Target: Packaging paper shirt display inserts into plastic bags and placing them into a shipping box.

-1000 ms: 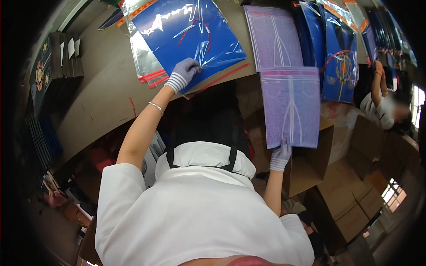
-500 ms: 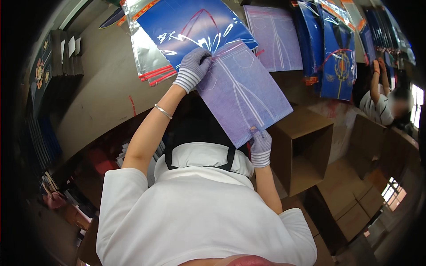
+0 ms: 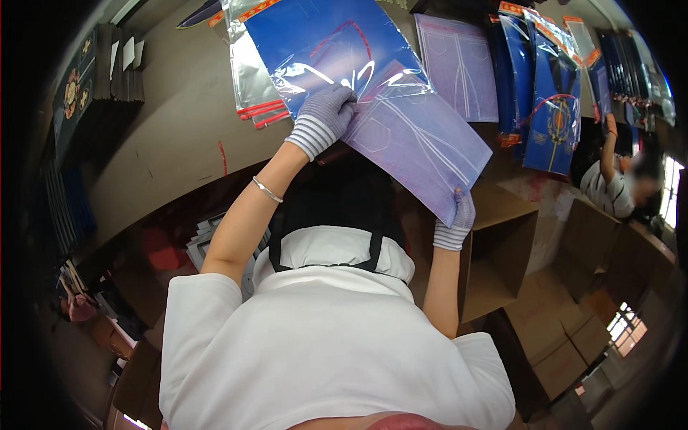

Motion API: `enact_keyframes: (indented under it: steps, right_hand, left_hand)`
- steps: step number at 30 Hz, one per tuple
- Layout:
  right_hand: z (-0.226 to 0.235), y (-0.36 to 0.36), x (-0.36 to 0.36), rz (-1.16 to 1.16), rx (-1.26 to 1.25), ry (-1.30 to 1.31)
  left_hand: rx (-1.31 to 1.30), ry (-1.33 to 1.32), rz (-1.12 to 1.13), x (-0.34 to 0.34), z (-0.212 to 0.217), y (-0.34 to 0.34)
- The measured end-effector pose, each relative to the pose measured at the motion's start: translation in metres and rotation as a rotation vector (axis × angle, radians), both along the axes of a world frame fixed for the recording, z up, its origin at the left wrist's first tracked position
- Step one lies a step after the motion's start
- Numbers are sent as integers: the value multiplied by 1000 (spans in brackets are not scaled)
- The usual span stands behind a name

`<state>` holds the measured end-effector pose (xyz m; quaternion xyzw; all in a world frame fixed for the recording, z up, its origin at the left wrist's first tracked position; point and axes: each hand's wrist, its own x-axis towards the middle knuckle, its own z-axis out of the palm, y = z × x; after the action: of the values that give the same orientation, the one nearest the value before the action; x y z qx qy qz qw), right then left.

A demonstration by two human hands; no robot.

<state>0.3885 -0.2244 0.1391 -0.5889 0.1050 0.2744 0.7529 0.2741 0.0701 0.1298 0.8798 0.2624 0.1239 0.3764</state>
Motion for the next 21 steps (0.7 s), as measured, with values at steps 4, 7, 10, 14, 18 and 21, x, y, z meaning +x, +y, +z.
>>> enact_keyframes:
  steps: [4, 7, 10, 14, 18, 21]
  right_hand:
    - [-14, 16, -24, -17, -191, -132]
    - [-13, 60, -49, 337, -421, -451]
    - [-29, 94, -40, 565, -359, -332]
    - [47, 113, 1, 1076, -522, 118]
    - [31, 138, 18, 960, -73, -181]
    - [-6, 188, 4, 958, 97, -488]
  left_hand:
    - [25, 19, -28, 12, 7, -15]
    - [-33, 28, -41, 19, 10, -26]
    - [-70, -4, -62, 26, 24, -40]
    - [-93, 33, -30, 13, 37, -43]
    - [-23, -73, -39, 5, 52, -47]
    - [109, -166, -9, 2, 65, -42]
